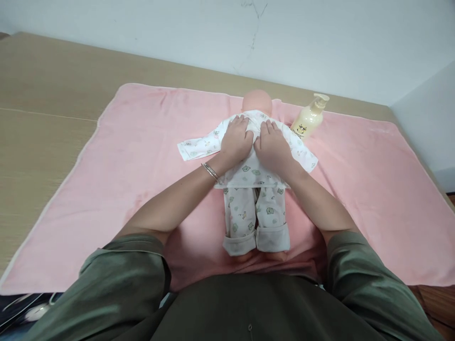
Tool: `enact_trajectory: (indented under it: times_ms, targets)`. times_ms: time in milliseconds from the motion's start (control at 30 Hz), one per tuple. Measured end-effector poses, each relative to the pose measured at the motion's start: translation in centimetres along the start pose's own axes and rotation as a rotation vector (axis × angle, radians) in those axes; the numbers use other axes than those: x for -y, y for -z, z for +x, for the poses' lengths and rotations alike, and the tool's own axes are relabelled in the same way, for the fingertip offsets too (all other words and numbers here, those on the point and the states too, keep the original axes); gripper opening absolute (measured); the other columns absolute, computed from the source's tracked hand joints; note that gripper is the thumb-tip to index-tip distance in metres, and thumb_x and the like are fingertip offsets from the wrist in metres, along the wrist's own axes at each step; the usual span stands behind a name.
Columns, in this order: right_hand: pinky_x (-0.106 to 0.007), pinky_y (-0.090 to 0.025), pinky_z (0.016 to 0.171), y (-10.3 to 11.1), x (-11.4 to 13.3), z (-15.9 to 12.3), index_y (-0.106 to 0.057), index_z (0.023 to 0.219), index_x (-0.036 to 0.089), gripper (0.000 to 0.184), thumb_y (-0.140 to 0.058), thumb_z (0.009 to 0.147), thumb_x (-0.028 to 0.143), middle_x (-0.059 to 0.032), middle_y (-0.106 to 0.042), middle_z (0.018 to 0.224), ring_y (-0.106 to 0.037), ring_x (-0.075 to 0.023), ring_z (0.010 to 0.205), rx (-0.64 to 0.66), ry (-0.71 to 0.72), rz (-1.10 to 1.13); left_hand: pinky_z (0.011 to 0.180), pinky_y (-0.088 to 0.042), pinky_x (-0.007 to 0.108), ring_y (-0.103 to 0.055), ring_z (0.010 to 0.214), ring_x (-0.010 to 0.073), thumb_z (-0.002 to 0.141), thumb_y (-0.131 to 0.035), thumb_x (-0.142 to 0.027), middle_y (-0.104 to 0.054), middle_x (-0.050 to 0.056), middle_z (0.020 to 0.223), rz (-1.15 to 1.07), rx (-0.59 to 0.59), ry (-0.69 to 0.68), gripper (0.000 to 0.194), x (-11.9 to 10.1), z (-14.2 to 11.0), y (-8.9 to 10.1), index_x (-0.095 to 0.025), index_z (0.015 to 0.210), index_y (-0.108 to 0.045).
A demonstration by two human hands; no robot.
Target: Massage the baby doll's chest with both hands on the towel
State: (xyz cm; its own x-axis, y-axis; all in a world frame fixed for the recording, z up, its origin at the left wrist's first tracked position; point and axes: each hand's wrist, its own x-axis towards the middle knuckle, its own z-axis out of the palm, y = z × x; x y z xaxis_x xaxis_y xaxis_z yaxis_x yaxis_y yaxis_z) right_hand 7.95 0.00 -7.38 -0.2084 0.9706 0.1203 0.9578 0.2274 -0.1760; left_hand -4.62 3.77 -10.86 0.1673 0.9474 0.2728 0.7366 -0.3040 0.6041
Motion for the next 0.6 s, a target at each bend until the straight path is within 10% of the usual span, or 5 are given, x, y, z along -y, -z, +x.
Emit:
enact_trajectory:
  times_ms: [600]
  targets:
    - [-0.052, -0.025, 0.124, -0.6, -2.4, 2.4, -0.041, 0.146, 0.003, 0.061, -0.035, 0.090, 0.025, -0.0174, -0.042, 0.156, -0.034, -0.0306, 0.148, -0.056, 0.030, 0.156, 0.121, -0.031, 0.053, -0.046, 0.140, 0.0339, 0.092, -0.036, -0.026, -0.055, 0.024, 0.143, 0.161, -0.136, -0.149, 0.049, -0.5, -1.2, -1.0, -0.003, 0.131, -0.055]
